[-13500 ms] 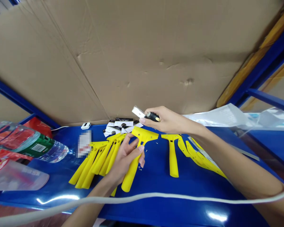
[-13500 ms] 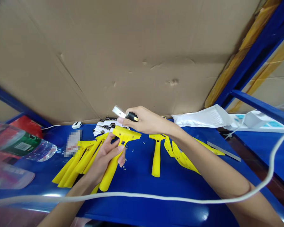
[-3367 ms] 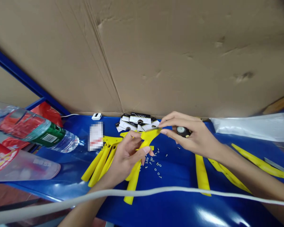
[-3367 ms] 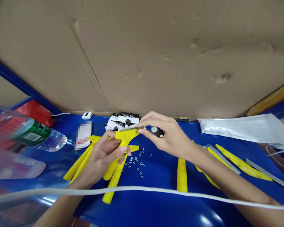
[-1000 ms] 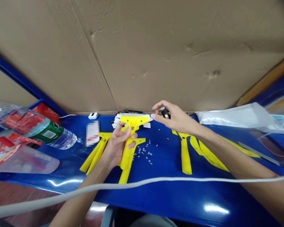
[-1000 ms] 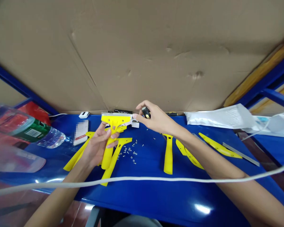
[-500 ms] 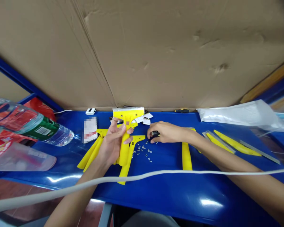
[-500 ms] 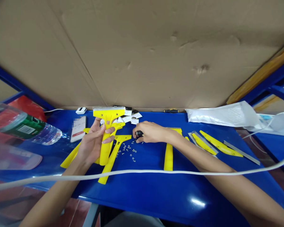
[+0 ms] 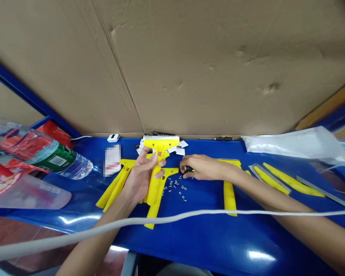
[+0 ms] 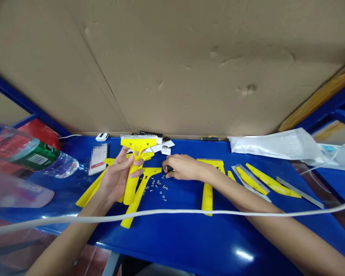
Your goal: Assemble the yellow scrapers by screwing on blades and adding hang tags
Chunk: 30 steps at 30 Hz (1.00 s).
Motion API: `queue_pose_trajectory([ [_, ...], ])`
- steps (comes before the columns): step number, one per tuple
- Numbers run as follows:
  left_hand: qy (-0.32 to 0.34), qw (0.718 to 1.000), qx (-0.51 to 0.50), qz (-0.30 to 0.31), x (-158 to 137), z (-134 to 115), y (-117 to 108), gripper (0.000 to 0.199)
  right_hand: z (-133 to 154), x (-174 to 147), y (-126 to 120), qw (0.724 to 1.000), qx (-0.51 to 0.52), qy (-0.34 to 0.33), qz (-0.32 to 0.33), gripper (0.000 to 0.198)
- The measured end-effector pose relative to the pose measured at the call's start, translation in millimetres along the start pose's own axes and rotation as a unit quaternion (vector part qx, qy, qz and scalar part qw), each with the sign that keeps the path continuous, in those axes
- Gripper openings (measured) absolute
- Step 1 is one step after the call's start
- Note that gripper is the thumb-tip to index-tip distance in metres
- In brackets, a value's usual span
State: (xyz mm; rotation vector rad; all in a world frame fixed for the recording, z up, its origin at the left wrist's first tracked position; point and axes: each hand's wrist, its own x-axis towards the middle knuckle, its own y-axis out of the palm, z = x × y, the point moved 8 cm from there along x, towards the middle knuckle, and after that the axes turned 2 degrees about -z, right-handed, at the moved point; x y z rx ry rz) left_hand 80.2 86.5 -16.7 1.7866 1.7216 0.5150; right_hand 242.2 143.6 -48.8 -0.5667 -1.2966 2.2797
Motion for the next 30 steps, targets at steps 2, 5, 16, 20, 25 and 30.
queue_pose_trajectory([
  [2, -0.001, 1.0, -0.005, 0.0, 0.2, 0.5, -0.8, 0.036, -1.6, -2.4, -3.2, 1.0, 0.001, 0.004, 0.017, 0.018],
  [5, -0.001, 1.0, -0.005, 0.001, 0.2, 0.6, -0.9, 0.035, -4.1, -8.1, -9.4, 0.999, 0.001, 0.006, 0.051, 0.022],
  [16, 0.001, 1.0, 0.008, 0.005, 1.7, -0.7, 0.1, 0.036, 2.3, -17.8, -11.9, 0.993, 0.041, -0.018, 0.113, 0.005],
  [20, -0.009, 1.0, 0.013, -0.008, 2.5, 2.0, -2.9, 0.038, 21.3, -28.4, -45.9, 0.995, 0.066, -0.072, 0.013, 0.009],
  [25, -0.029, 0.999, 0.027, -0.011, 2.9, 10.4, -2.5, 0.044, 47.4, -46.2, -90.4, 0.974, 0.05, -0.116, -0.186, 0.017],
  [30, -0.045, 0.997, 0.064, 0.015, -1.1, 18.5, 5.3, 0.041, 48.4, -44.6, -88.8, 0.968, -0.003, -0.081, -0.238, 0.013],
])
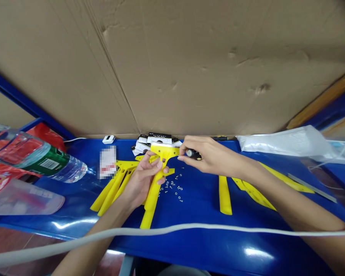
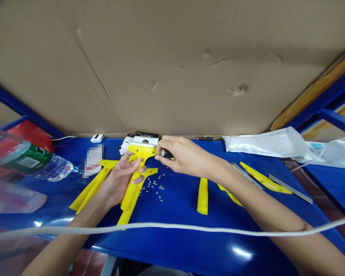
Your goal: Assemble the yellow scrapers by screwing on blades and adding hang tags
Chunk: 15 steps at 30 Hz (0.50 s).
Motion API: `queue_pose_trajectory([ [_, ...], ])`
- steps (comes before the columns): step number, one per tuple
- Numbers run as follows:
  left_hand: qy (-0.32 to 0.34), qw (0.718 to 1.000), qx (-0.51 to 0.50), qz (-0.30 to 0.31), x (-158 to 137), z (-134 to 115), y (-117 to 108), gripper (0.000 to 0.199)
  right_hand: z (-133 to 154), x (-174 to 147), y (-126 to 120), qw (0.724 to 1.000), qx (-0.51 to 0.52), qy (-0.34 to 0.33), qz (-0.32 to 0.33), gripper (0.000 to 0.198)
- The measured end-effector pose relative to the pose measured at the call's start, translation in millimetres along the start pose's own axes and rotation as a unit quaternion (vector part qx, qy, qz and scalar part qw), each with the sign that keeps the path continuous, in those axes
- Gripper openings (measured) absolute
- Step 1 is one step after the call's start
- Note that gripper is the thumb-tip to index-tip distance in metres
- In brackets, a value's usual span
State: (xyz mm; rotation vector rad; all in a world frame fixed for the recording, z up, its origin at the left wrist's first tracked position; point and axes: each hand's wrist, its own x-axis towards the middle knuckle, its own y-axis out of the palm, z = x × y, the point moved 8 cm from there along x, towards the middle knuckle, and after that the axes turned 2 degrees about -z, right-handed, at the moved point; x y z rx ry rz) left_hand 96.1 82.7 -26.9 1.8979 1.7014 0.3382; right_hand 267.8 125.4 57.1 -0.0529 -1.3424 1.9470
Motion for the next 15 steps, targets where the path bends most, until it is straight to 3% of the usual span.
queue_pose_trajectory([
  [9, -0.016, 0.998, 0.041, 0.054, -3.1, 7.9, 9.4, 0.037, -1.3, 0.3, 7.8, 0.997, -0.032, 0.047, 0.055, 0.013],
  [15, -0.038, 0.995, 0.063, 0.06, -4.7, 8.3, 11.4, 0.037, -10.4, -0.4, 9.8, 0.996, -0.011, 0.077, 0.048, 0.017],
])
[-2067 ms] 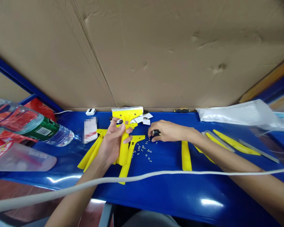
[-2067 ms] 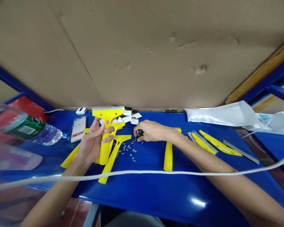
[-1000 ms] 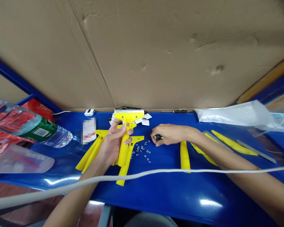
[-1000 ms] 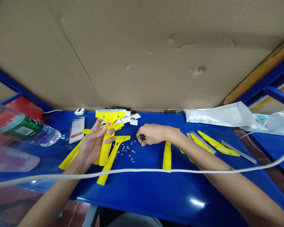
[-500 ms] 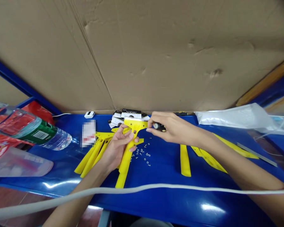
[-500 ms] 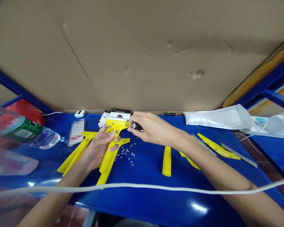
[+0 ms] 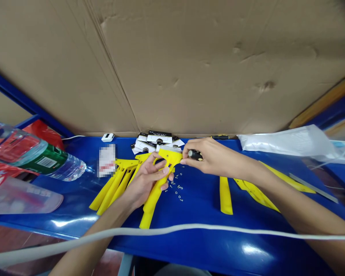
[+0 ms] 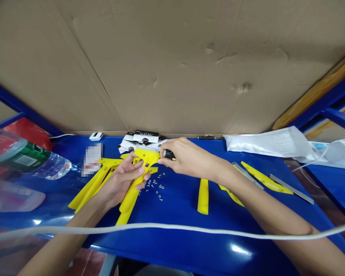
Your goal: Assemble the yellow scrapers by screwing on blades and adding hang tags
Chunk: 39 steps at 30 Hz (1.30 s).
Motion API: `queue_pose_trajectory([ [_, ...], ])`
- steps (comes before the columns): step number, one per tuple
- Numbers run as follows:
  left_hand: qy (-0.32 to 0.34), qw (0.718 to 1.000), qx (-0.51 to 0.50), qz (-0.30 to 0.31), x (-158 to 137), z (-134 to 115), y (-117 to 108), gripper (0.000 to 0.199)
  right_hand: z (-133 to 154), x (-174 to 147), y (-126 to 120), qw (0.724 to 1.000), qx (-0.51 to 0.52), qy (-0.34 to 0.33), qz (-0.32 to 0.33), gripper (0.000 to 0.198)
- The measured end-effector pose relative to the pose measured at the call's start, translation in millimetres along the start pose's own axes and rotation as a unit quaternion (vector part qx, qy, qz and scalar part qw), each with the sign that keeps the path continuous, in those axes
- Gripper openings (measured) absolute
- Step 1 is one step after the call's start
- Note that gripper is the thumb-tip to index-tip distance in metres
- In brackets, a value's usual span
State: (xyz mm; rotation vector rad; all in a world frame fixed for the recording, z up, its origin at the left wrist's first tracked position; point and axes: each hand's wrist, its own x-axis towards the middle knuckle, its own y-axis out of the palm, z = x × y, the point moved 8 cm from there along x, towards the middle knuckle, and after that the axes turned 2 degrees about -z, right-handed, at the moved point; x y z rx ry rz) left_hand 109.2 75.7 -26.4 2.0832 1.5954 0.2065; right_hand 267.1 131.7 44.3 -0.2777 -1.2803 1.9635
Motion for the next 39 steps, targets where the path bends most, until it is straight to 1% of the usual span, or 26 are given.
queue_pose_trajectory([
  [3, -0.001, 1.0, -0.005, 0.003, 0.0, -0.4, -0.5, 0.039, -6.6, 0.2, -5.0, 0.999, 0.028, 0.018, -0.021, 0.014],
  [5, -0.008, 1.0, -0.01, 0.002, 0.3, 1.7, -1.8, 0.039, -8.3, 0.3, -7.0, 0.998, 0.045, 0.022, -0.024, 0.011],
  [9, -0.018, 0.999, -0.039, 0.004, 1.6, 5.5, -3.7, 0.038, -3.2, 0.6, -5.5, 0.998, 0.063, -0.003, -0.013, 0.013],
  [13, -0.014, 0.998, -0.065, 0.003, 2.1, 4.1, -4.2, 0.037, 1.2, 1.2, -7.2, 0.998, 0.053, -0.015, -0.034, 0.011],
  [19, -0.027, 0.998, -0.065, -0.004, 1.2, 5.9, -3.7, 0.041, -0.9, 1.5, -5.7, 0.999, 0.033, 0.004, -0.016, 0.012],
  [22, -0.039, 0.997, -0.072, -0.009, 0.3, 7.9, -4.1, 0.041, 1.7, 0.4, -4.5, 0.999, 0.034, -0.009, -0.009, 0.011],
  [24, -0.043, 0.996, -0.073, -0.012, -0.4, 8.4, -4.4, 0.041, 3.0, -0.2, -5.8, 0.999, 0.033, -0.014, -0.02, 0.012],
  [26, -0.042, 0.996, -0.073, -0.009, -0.7, 8.1, -4.1, 0.042, 2.3, -0.3, -7.8, 0.999, 0.037, -0.006, -0.031, 0.013],
  [28, -0.044, 0.996, -0.077, -0.005, -0.7, 8.7, -3.8, 0.042, -0.2, 0.5, -7.2, 0.998, 0.059, 0.013, -0.024, 0.014],
  [31, -0.055, 0.995, -0.081, -0.006, -0.2, 11.0, -4.0, 0.044, -8.4, 2.2, -4.2, 0.994, 0.083, 0.065, -0.004, 0.02],
  [34, -0.064, 0.994, -0.085, -0.011, 0.5, 11.9, -4.1, 0.045, -16.7, 4.0, -2.3, 0.99, 0.089, 0.107, 0.0, 0.028],
  [37, -0.066, 0.991, -0.113, -0.022, 1.1, 10.7, -4.6, 0.043, -20.7, 6.2, -2.8, 0.985, 0.134, 0.107, 0.011, 0.035],
  [39, -0.06, 0.987, -0.141, -0.041, 1.4, 8.9, -7.3, 0.04, -23.9, 7.1, -10.8, 0.983, 0.157, 0.093, -0.004, 0.038],
])
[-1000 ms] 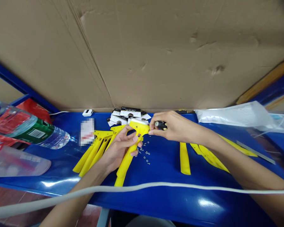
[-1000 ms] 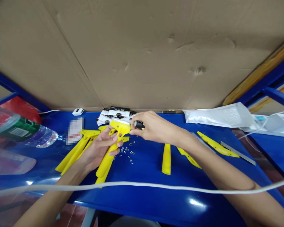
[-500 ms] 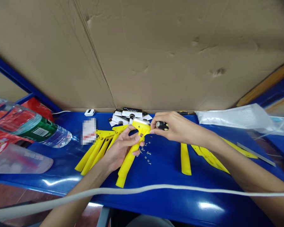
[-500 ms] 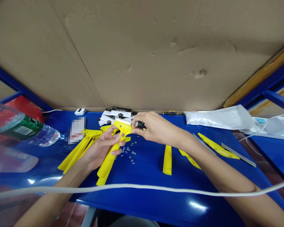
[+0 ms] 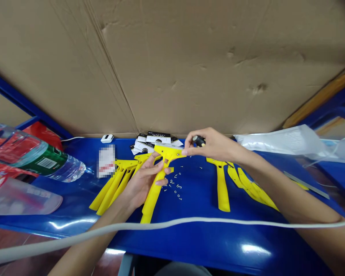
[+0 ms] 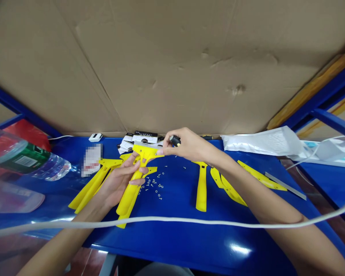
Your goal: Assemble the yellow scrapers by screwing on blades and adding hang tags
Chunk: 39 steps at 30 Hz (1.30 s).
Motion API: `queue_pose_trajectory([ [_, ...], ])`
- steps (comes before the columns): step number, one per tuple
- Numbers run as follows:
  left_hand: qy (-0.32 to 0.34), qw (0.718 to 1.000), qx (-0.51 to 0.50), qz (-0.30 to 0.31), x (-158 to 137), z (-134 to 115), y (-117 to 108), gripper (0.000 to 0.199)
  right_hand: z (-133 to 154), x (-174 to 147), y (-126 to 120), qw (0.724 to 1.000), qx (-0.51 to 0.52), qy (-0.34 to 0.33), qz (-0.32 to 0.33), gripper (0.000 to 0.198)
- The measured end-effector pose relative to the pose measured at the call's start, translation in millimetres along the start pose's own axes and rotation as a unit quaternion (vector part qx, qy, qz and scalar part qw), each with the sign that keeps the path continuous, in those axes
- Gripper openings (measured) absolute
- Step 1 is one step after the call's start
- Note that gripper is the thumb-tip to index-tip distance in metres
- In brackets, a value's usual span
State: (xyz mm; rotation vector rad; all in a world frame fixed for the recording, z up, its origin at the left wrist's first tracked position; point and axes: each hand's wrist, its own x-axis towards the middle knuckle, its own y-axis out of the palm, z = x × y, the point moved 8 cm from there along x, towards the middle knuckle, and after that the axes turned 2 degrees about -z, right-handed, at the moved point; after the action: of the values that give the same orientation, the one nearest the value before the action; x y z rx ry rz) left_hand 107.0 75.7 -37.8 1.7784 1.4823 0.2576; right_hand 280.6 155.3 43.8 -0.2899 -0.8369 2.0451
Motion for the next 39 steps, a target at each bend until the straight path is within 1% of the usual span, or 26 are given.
queue_pose_trajectory([
  [3, 0.031, 0.998, -0.043, -0.034, 0.1, -6.8, -6.5, 0.04, -7.2, 1.0, -20.9, 0.999, -0.011, -0.012, -0.049, 0.036],
  [4, 0.044, 0.997, -0.053, -0.04, -0.1, -9.5, -8.0, 0.041, -12.7, 1.5, -25.2, 0.998, -0.036, -0.009, -0.053, 0.034],
  [5, 0.055, 0.996, -0.059, -0.042, -0.4, -11.9, -8.7, 0.042, -20.0, 2.4, -26.0, 0.997, -0.068, -0.004, -0.042, 0.031],
  [7, 0.071, 0.995, -0.061, -0.035, -1.3, -15.9, -7.9, 0.042, -39.3, 4.4, -17.3, 0.989, -0.144, 0.01, 0.025, 0.023],
  [8, 0.075, 0.995, -0.058, -0.031, -1.9, -17.0, -7.3, 0.042, -50.7, 4.4, -8.2, 0.982, -0.169, 0.019, 0.081, 0.022],
  [10, 0.078, 0.995, -0.051, -0.029, -3.0, -18.1, -6.5, 0.042, -70.4, 2.1, 10.6, 0.966, -0.176, 0.033, 0.186, 0.023],
  [11, 0.078, 0.995, -0.049, -0.03, -3.4, -18.0, -6.4, 0.042, -76.7, 0.8, 18.4, 0.96, -0.167, 0.034, 0.223, 0.023],
  [13, 0.073, 0.996, -0.046, -0.033, -3.8, -17.0, -6.3, 0.042, -82.4, 0.2, 28.4, 0.953, -0.152, 0.026, 0.26, 0.019],
  [15, 0.07, 0.996, -0.047, -0.034, -3.8, -16.3, -6.1, 0.042, -83.2, 1.3, 33.2, 0.951, -0.158, 0.015, 0.266, 0.013],
  [19, 0.072, 0.995, -0.062, -0.038, -3.4, -17.2, -5.4, 0.044, -84.7, 2.4, 34.3, 0.945, -0.205, 0.027, 0.252, 0.013],
  [22, 0.061, 0.995, -0.058, -0.046, -2.7, -16.4, -5.6, 0.046, -75.4, 1.1, 28.5, 0.95, -0.212, 0.022, 0.228, 0.015],
  [25, 0.044, 0.997, -0.027, -0.062, -0.4, -12.5, -7.7, 0.047, -43.2, -0.9, 14.7, 0.971, -0.173, -0.03, 0.164, 0.015],
  [27, 0.026, 0.998, -0.004, -0.061, 2.0, -6.8, -8.3, 0.045, -12.5, -3.9, 3.0, 0.983, -0.136, -0.086, 0.09, 0.017],
  [29, 0.003, 0.999, 0.021, -0.049, 4.1, 1.0, -7.4, 0.042, 14.5, -8.8, -5.7, 0.985, -0.109, -0.136, 0.007, 0.018],
  [31, -0.016, 0.998, 0.045, -0.034, 4.9, 8.6, -6.0, 0.042, 29.9, -13.2, -1.5, 0.979, -0.11, -0.167, -0.029, 0.016],
  [33, -0.03, 0.998, 0.061, -0.02, 4.4, 14.7, -3.9, 0.046, 34.5, -14.9, 10.2, 0.975, -0.121, -0.183, -0.031, 0.012],
  [36, -0.046, 0.996, 0.079, 0.007, 2.1, 20.6, 2.0, 0.047, 31.5, -14.2, 25.9, 0.972, -0.123, -0.2, -0.018, 0.011],
  [39, -0.058, 0.994, 0.087, 0.019, 0.0, 23.2, 7.0, 0.046, 27.1, -12.4, 33.1, 0.972, -0.112, -0.205, -0.001, 0.011],
])
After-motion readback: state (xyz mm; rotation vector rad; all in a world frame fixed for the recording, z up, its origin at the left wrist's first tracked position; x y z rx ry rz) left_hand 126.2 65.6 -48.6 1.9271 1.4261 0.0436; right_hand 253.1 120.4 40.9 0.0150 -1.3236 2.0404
